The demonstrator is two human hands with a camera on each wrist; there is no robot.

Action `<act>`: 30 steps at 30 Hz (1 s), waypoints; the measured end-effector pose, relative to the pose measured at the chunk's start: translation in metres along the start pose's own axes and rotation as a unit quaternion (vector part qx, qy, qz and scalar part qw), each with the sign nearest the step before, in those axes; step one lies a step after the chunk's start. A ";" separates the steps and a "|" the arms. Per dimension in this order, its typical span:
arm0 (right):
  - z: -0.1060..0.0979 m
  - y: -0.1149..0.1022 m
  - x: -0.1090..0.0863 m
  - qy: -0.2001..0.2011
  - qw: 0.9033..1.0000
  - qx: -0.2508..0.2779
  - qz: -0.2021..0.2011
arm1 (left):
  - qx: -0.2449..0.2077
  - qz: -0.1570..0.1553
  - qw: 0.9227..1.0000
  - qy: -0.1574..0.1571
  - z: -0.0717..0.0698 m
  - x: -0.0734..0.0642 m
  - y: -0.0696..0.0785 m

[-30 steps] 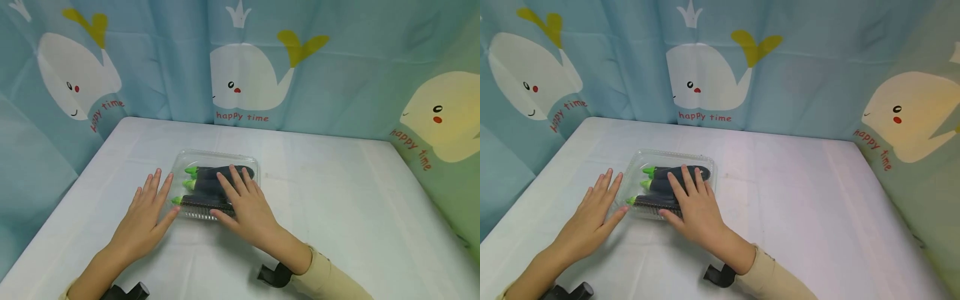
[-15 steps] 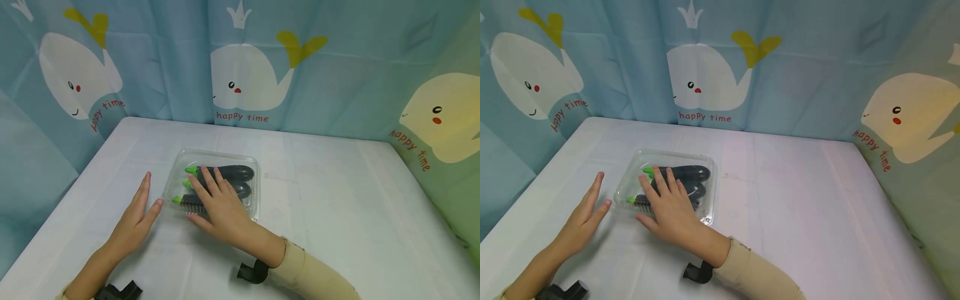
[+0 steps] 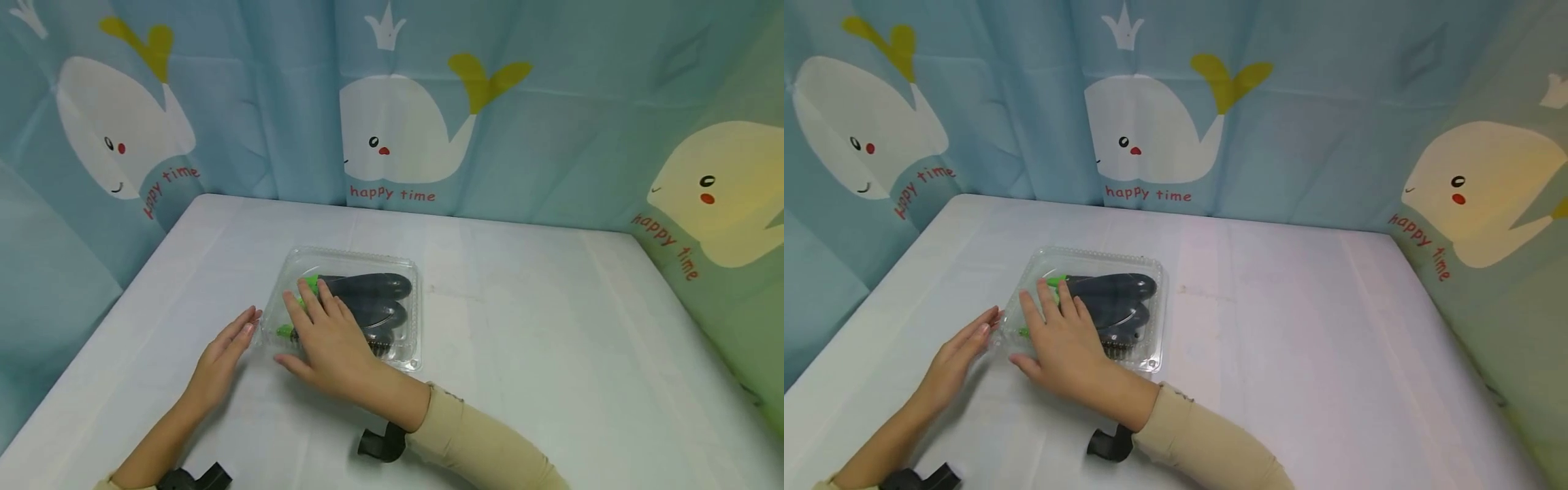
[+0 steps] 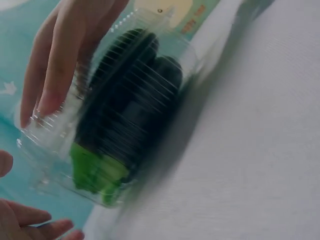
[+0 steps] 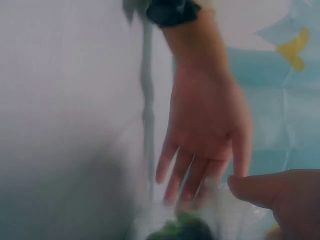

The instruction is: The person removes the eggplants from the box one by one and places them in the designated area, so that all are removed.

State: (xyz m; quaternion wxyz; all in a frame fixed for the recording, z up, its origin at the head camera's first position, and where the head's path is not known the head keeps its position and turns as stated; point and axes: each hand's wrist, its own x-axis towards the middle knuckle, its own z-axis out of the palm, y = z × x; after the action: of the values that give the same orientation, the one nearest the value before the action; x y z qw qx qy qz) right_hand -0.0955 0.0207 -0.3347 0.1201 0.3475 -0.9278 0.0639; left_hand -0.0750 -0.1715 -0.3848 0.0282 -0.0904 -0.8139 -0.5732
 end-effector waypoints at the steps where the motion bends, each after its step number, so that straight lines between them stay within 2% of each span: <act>1: 0.002 -0.001 0.003 0.000 1.000 -0.003 -0.001 | -0.006 -0.012 1.000 -0.004 0.001 0.000 -0.001; 5: 0.006 -0.002 0.011 0.007 1.000 -0.012 -0.007 | -0.013 -0.045 0.999 -0.005 0.005 0.000 -0.005; 13: 0.007 -0.007 0.018 -0.009 0.999 -0.031 0.011 | -0.024 -0.053 0.998 0.010 0.006 0.002 -0.009; 15: 0.007 -0.008 0.019 -0.019 0.999 -0.034 0.018 | -0.040 -0.065 0.997 0.009 0.005 0.002 -0.011; 18: 0.008 -0.010 0.020 -0.034 0.998 -0.034 0.027 | -0.092 -0.094 0.991 -0.006 0.001 0.003 -0.013; 20: 0.009 -0.010 0.021 -0.040 0.998 -0.035 0.033 | -0.142 -0.118 0.983 -0.023 -0.003 0.004 -0.015; 24: 0.011 -0.011 0.022 -0.042 0.998 -0.039 0.040 | -0.239 -0.146 0.957 -0.075 -0.014 0.007 -0.021; 27: 0.012 -0.011 0.022 -0.037 0.998 -0.042 0.041 | -0.298 -0.151 0.936 -0.113 -0.021 0.009 -0.024; 30: 0.013 -0.012 0.022 -0.031 0.997 -0.055 0.036 | -0.337 -0.151 0.919 -0.137 -0.027 0.009 -0.026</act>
State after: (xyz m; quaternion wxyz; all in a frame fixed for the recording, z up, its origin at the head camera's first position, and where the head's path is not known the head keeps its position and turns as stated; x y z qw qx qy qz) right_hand -0.1061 -0.0050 -0.3411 0.1076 0.3085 -0.9451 0.0062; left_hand -0.0903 -0.2040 -0.3990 -0.2028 -0.0481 -0.5721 -0.7933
